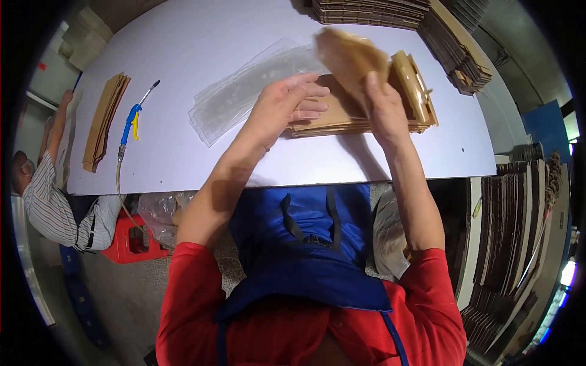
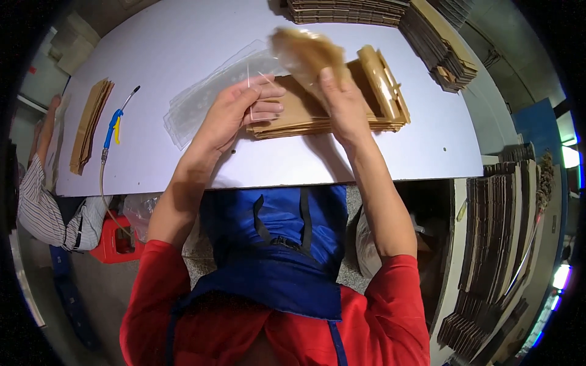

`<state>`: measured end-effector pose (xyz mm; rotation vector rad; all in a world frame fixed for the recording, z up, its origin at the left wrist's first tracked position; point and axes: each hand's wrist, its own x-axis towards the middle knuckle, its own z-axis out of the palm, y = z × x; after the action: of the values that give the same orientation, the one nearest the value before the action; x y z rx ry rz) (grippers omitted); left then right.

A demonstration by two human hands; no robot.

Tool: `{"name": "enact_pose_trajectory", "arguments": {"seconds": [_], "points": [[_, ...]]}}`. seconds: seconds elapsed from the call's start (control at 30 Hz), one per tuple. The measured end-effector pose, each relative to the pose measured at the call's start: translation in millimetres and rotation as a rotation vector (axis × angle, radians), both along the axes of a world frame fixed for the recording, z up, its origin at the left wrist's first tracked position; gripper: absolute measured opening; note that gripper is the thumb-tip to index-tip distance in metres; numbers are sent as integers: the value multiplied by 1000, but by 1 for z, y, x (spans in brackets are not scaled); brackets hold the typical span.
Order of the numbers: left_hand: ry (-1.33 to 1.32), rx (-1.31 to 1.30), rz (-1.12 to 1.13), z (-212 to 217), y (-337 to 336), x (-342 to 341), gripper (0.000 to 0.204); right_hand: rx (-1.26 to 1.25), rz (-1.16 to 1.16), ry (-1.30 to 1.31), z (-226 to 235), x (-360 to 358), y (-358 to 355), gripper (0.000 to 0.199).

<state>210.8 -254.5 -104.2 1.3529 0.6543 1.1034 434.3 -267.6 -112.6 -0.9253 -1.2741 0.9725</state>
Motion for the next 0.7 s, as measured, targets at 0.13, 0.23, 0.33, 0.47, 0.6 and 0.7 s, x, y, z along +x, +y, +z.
{"name": "enact_pose_trajectory", "arguments": {"seconds": [0.13,0.23,0.33,0.47,0.6,0.7], "points": [[-54,-61,-59,4,-6,-4,47,3,-49,854,18,59,16,49],[-89,-58,-24,-2,-7,-23,44,28,-54,1084,20,121,27,44],[-105,-55,12,0,-8,-42,44,94,-89,1058,3,230,44,37],[-132,-48,86,-1,0,-74,40,176,-199,1041,8,353,58,27],[-206,-10,223,-5,15,-120,40,353,-348,843,54,398,38,33],[-55,-2,488,-5,11,-154,47,449,-565,642,110,326,16,36]]}}
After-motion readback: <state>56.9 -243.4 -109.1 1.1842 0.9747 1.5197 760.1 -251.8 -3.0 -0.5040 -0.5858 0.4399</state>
